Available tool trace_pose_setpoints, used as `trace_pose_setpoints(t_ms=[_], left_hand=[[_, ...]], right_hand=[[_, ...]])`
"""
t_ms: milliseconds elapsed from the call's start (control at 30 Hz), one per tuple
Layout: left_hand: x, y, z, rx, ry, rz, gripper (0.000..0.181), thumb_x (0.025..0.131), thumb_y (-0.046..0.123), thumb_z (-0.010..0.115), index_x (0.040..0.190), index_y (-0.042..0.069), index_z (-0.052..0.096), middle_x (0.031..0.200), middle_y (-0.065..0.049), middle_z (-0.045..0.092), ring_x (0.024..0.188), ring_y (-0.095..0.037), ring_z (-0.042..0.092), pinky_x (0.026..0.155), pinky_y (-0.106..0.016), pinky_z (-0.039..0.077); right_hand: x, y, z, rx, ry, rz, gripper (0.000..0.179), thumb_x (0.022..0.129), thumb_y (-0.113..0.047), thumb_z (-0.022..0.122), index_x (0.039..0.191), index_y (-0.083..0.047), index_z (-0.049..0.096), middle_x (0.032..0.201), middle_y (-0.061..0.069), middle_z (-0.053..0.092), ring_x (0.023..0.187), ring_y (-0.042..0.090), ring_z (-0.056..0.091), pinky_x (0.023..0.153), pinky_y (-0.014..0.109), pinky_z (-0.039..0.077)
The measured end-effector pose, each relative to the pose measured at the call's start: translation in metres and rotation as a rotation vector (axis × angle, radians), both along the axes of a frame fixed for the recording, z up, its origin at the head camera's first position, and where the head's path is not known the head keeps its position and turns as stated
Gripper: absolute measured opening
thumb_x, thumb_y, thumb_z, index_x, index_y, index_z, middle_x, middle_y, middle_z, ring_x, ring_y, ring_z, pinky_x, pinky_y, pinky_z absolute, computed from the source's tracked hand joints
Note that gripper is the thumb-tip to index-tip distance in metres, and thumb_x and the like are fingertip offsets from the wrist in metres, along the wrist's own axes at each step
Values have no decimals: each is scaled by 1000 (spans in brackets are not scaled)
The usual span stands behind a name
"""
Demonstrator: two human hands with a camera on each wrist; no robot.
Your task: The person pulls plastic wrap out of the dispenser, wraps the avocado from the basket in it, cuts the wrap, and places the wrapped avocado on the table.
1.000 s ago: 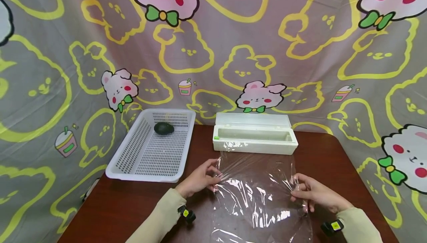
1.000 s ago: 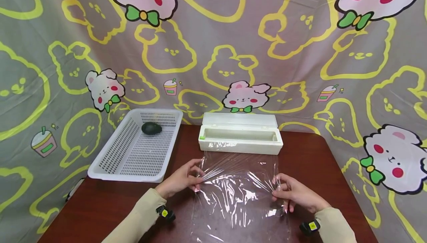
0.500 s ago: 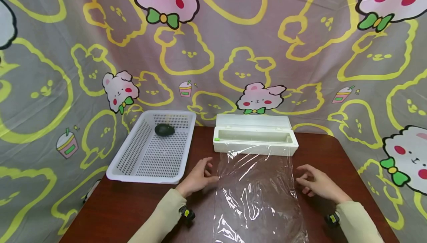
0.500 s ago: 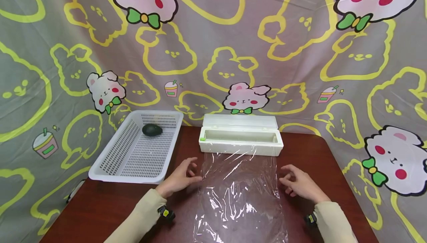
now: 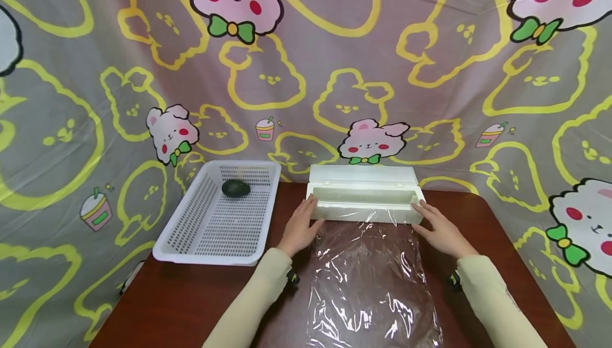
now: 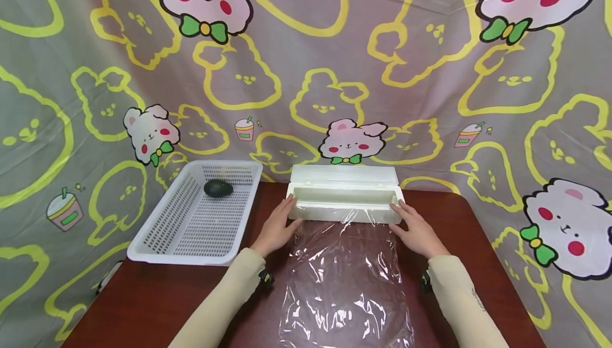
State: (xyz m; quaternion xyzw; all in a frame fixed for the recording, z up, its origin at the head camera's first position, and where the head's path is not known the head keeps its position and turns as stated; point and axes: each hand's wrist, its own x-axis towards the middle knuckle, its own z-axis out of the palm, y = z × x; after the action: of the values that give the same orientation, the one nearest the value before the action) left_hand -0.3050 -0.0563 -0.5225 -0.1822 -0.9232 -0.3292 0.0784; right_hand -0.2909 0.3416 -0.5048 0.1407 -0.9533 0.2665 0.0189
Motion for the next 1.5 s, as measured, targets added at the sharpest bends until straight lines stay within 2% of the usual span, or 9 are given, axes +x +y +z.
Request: trace_pose_setpoints(t_ms=[233,433,667,800,1233,1500], left_hand=[[-4,0,2,-51,-18,6,68,105,25,60,162,2,30,172,-13,22,157,-37,25,124,-53,31],[-5,0,4,-83,-15,18,70,104,25,62,162,1,28,172,-14,21,157,-36,24,120,-53,36],[-9,-3,5,-99,-17,26,70,103,23,64,161,3,32,171,-12,25,157,-34,27,118,-57,38],[-12,-5,2,-106,0,21,72,102,22,66,161,3,32,171,-12,25,157,-34,26,120,-53,36],[-11,-6,1,-146,8,25,74,100,15,68,162,5,30,172,-10,25,157,-32,27,123,-47,34],[-10,-6,-3,-143,27,24,74,99,14,69,162,3,31,171,-10,25,156,-34,28,122,-49,35]], right_hand=[[-5,-5,5,67,4,-19,62,101,-21,66,155,1,43,163,31,29,142,59,35,108,74,36],[-10,-8,6,91,27,-21,60,99,-17,67,152,2,47,161,31,33,141,59,37,110,72,36],[-15,-9,2,78,36,-35,59,99,-14,67,152,2,48,161,31,34,141,59,37,110,72,35],[-17,-8,0,73,29,-44,60,99,-14,67,153,1,46,162,30,33,142,59,36,110,72,35],[-17,-13,-3,73,44,-77,59,98,-12,67,153,0,47,161,30,34,142,59,36,110,73,35],[-17,-13,-5,66,61,-88,58,98,-11,67,152,0,49,161,29,36,142,58,37,110,72,35]])
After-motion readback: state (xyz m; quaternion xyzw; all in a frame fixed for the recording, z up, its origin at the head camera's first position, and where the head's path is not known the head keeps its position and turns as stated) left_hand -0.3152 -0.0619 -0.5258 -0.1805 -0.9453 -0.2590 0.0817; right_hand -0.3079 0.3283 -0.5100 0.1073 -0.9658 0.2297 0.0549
